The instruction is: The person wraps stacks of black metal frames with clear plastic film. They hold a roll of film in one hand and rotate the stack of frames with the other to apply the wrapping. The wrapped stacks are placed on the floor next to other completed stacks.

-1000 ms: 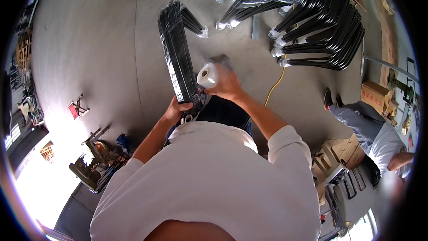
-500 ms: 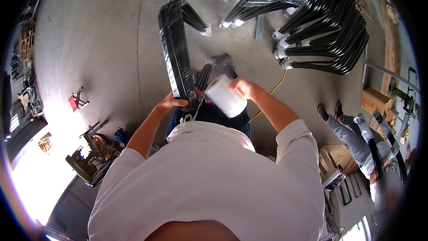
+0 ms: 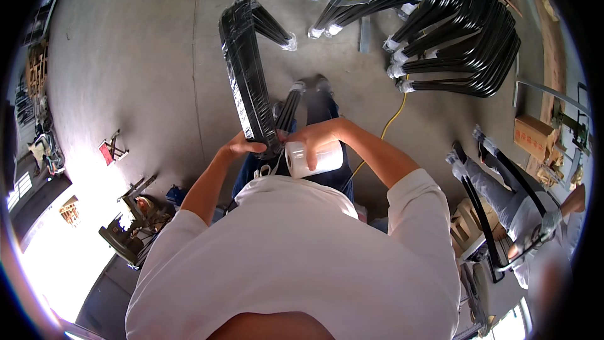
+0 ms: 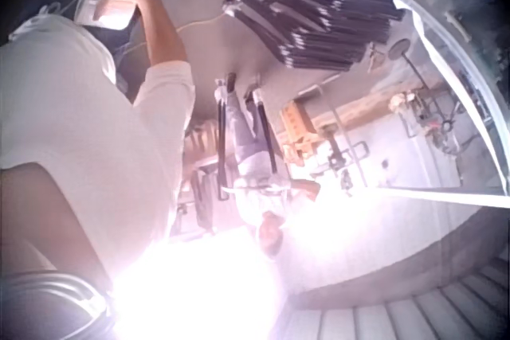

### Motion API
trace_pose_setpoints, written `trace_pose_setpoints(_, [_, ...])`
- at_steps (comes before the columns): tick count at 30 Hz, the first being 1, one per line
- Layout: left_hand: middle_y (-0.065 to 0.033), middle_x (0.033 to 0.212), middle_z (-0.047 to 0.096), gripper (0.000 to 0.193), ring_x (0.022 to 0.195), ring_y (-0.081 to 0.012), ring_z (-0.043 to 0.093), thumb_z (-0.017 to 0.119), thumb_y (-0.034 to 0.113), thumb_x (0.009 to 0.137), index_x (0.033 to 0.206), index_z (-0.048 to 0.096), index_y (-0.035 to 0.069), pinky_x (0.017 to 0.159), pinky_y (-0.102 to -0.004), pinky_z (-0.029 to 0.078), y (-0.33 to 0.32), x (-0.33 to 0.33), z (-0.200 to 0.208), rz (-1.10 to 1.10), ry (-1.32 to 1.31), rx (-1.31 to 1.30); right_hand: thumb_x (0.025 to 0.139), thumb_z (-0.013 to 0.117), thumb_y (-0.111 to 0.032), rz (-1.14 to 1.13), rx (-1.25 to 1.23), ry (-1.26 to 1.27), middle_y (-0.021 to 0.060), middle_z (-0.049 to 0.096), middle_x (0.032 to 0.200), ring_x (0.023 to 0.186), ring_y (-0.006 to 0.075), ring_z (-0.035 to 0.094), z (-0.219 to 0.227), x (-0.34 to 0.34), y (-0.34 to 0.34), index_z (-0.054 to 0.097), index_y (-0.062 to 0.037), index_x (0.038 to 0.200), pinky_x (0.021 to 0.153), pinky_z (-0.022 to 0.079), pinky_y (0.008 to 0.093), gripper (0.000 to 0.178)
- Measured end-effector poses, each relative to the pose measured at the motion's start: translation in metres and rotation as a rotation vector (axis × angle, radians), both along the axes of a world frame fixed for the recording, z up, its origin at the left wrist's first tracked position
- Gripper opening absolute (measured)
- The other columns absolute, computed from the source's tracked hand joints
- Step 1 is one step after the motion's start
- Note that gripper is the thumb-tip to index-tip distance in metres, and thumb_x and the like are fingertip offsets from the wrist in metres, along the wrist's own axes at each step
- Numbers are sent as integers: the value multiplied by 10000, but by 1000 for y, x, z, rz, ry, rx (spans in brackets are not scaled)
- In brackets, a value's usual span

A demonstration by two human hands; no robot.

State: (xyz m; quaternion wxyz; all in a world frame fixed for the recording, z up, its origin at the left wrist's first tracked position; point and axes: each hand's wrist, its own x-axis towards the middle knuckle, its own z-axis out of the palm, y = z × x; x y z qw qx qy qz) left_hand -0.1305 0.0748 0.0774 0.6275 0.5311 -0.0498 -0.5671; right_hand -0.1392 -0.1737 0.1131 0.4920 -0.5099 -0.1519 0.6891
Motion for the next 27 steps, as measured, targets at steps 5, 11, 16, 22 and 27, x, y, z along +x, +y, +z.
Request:
trace_pose_setpoints(5, [-153, 977, 617, 576, 926, -272, 595, 725, 255, 559, 1033, 567, -31, 868, -377, 449, -4, 5, 14, 128, -1, -118, 424, 727, -153, 77, 44, -157, 141, 558, 1041, 956, 296, 544, -25, -16, 8, 413, -73, 1221, 790, 451, 355, 861])
trace_pose_setpoints(11, [-169, 943, 621, 602, 891, -279, 608, 731, 218, 515, 1027, 554, -43, 850, -381, 464, 6, -10, 1, 264, -7, -79, 412, 750, -172, -148, -76, -179, 129, 538, 1087, 995, 290, 531, -16, -31, 13, 419, -91, 1198, 827, 438, 356, 858])
trace_pose_setpoints(16, [-172, 954, 620, 596, 912, -276, 603, 737, 201, 495, 1013, 564, -39, 861, -387, 456, 1, -3, 12, 239, 45, -86, 408, 757, -173, -45, -159, -411, 100, 551, 1076, 1001, 279, 496, -7, -34, 7, 410, -112, 1243, 832, 417, 360, 906])
trace_pose_setpoints(22, [-175, 978, 614, 597, 931, -288, 595, 744, 184, 500, 1019, 564, -48, 891, -400, 432, -2, -1, 7, 167, 51, -124, 378, 748, -220, 123, -218, -541, 79, 563, 1037, 1040, 263, 447, -2, -27, 18, 462, -151, 1215, 819, 346, 345, 887])
trace_pose_setpoints(27, [-187, 983, 608, 574, 935, -307, 590, 729, 145, 512, 1018, 563, -69, 877, -421, 442, 0, -4, 7, 233, 130, -167, 403, 728, -185, 271, -304, -648, 69, 561, 1020, 985, 239, 456, -9, -25, 36, 435, -124, 1235, 777, 312, 336, 884])
